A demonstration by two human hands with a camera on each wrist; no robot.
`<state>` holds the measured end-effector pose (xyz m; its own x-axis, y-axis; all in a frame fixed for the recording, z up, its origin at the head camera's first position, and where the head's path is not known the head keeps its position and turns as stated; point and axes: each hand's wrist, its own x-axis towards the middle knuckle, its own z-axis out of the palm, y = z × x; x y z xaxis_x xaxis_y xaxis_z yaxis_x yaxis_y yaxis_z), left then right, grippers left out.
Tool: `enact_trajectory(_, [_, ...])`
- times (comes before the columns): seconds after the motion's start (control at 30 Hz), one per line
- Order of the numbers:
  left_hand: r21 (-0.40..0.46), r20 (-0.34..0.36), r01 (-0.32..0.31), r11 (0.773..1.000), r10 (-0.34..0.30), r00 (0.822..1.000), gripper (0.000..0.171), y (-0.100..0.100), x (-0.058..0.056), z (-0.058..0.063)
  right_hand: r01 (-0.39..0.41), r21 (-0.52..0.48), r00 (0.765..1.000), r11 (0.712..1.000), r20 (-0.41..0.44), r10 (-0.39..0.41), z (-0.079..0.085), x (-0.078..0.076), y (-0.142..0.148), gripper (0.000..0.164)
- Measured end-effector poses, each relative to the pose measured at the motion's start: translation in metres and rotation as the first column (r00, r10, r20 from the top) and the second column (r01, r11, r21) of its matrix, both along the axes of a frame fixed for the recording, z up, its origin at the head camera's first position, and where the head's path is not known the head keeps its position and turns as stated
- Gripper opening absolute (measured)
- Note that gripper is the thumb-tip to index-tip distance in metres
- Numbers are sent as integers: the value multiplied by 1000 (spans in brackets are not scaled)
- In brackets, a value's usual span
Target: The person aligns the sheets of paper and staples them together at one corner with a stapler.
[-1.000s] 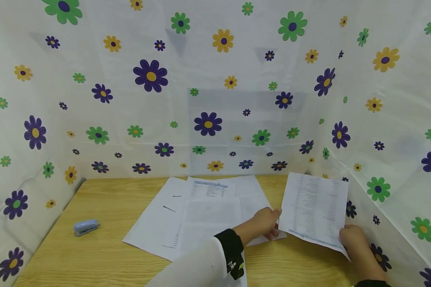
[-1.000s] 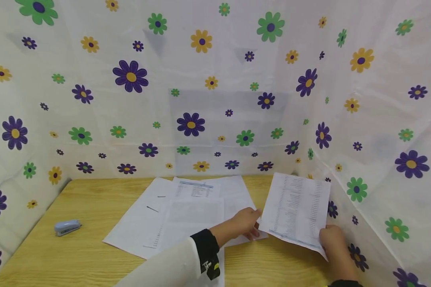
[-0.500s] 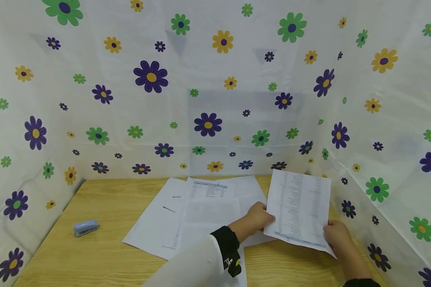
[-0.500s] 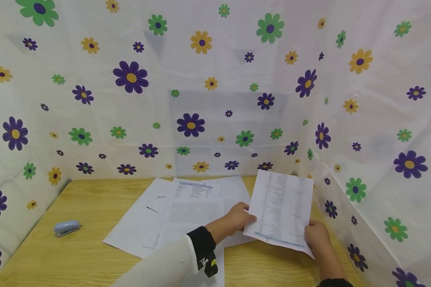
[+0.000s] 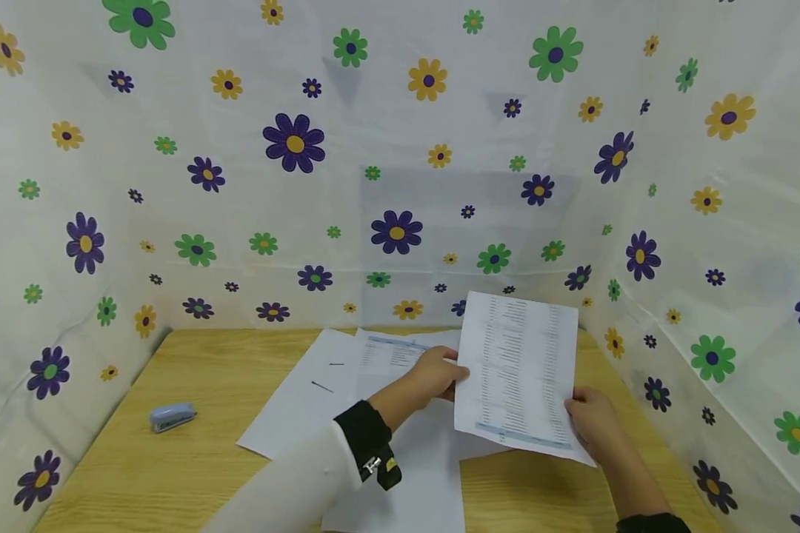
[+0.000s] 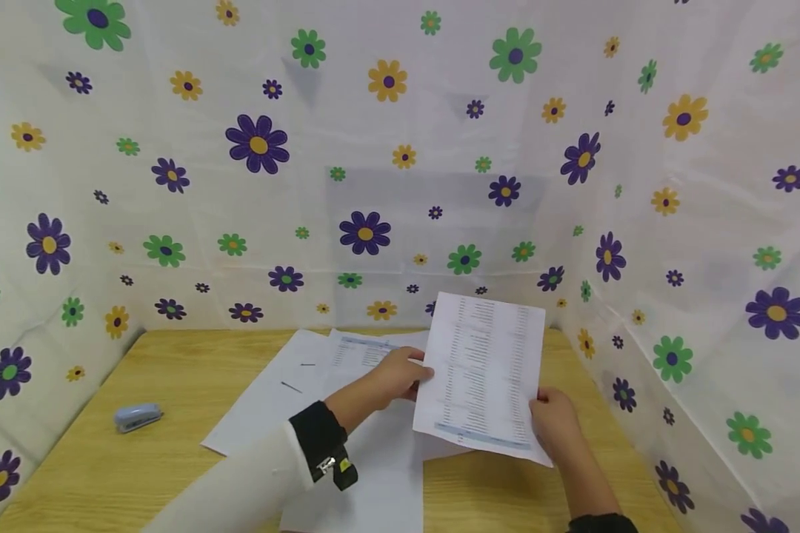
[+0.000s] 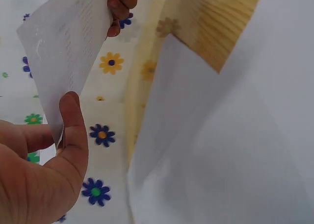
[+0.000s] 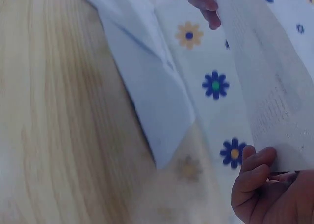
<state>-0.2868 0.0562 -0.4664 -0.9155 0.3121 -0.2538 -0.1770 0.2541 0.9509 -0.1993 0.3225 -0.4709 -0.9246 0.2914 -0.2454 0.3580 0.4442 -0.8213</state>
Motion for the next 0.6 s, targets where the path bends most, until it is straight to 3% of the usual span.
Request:
enact_trajectory(0.17, [33, 3, 24, 999, -24, 1000, 43, -41, 0, 13, -71, 1, 995, 998, -73, 71, 15, 2, -26, 40])
enact_trajectory(0.33, [55, -29, 30, 998, -29, 999, 42, -79, 6, 23, -134, -64, 986, 989, -108, 126, 25, 4, -53, 34])
enact_trajectory(0.47, [48, -55, 26, 999, -23, 998, 40, -111, 17, 24, -180, -95, 978, 979, -123, 168, 27, 6, -76, 33])
enact_trajectory(0.6, [28, -66, 21, 999, -19, 998, 40, -136, 29, 21, -176, -122, 979, 977, -125, 161, 28, 8, -95, 35])
